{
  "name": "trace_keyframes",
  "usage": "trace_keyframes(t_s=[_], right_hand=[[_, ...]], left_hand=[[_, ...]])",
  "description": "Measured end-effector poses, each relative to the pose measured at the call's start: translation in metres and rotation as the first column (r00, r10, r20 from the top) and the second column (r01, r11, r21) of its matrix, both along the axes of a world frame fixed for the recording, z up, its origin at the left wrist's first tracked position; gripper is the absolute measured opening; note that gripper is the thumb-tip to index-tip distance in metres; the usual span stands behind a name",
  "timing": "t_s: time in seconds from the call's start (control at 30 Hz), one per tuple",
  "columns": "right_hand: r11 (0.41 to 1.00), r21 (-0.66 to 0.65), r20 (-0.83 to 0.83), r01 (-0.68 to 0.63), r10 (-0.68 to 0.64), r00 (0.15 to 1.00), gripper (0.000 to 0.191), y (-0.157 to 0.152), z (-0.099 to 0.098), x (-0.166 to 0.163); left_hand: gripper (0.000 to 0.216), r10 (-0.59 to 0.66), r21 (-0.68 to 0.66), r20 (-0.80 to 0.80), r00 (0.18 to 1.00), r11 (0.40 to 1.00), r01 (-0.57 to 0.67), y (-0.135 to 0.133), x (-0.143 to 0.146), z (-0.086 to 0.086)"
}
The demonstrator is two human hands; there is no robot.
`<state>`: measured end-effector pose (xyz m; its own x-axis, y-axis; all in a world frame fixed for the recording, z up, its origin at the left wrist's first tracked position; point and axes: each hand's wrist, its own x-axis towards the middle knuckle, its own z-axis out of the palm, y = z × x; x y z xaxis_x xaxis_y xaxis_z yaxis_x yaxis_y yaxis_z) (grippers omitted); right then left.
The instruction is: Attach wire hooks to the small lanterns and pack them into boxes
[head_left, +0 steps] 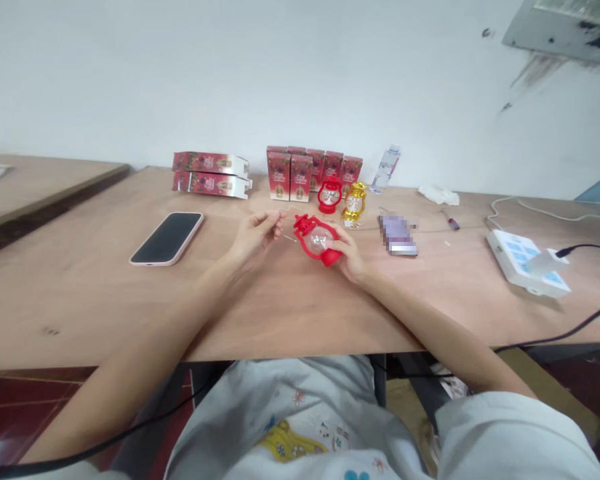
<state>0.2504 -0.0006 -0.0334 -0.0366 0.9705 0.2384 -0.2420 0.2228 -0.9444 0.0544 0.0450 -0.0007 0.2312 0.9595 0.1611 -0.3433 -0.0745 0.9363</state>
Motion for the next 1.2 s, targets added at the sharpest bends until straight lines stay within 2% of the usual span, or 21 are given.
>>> trace_keyframes(t_s=[0.27, 0.67, 0.77, 0.87, 1.03, 1.13, 1.2], right_hand=[[0.993, -0.011, -0.073, -0.114, 0.112, 0.991, 0.041, -0.004, 0.001, -0.002], [0.993, -0.036, -0.091, -0.112, 0.109, 0.990, 0.040, -0.004, 0.002, -0.001], [0.986, -0.043, -0.092, -0.159, 0.155, 0.984, 0.040, -0.007, 0.005, -0.002], [0.975, -0.037, -0.092, -0.220, 0.216, 0.972, 0.039, -0.009, 0.008, -0.002], [0.954, -0.047, -0.104, -0.296, 0.290, 0.952, 0.039, -0.010, 0.009, -0.001], [0.945, -0.069, -0.138, -0.320, 0.309, 0.941, 0.039, -0.011, 0.008, -0.001], [0.945, -0.067, -0.141, -0.320, 0.308, 0.941, 0.039, -0.011, 0.006, -0.001]], left_hand=[[0.010, 0.053, -0.043, 0.024, 0.998, 0.998, -0.052, -0.001, 0.001, 0.003], [0.009, 0.065, -0.068, 0.002, 0.998, 0.996, -0.065, -0.001, 0.000, 0.004], [0.010, 0.053, -0.040, -0.034, 0.998, 0.998, -0.054, 0.002, -0.001, 0.000], [0.017, 0.067, 0.037, -0.157, 0.985, 0.997, -0.062, 0.006, -0.001, -0.008], [0.017, 0.219, 0.295, -0.442, 0.870, 0.951, -0.090, 0.006, 0.000, -0.016], [0.018, 0.338, 0.443, -0.581, 0.740, 0.894, -0.061, 0.000, 0.000, -0.012], [0.022, 0.382, 0.479, -0.660, 0.647, 0.877, -0.029, -0.004, -0.001, -0.009]])
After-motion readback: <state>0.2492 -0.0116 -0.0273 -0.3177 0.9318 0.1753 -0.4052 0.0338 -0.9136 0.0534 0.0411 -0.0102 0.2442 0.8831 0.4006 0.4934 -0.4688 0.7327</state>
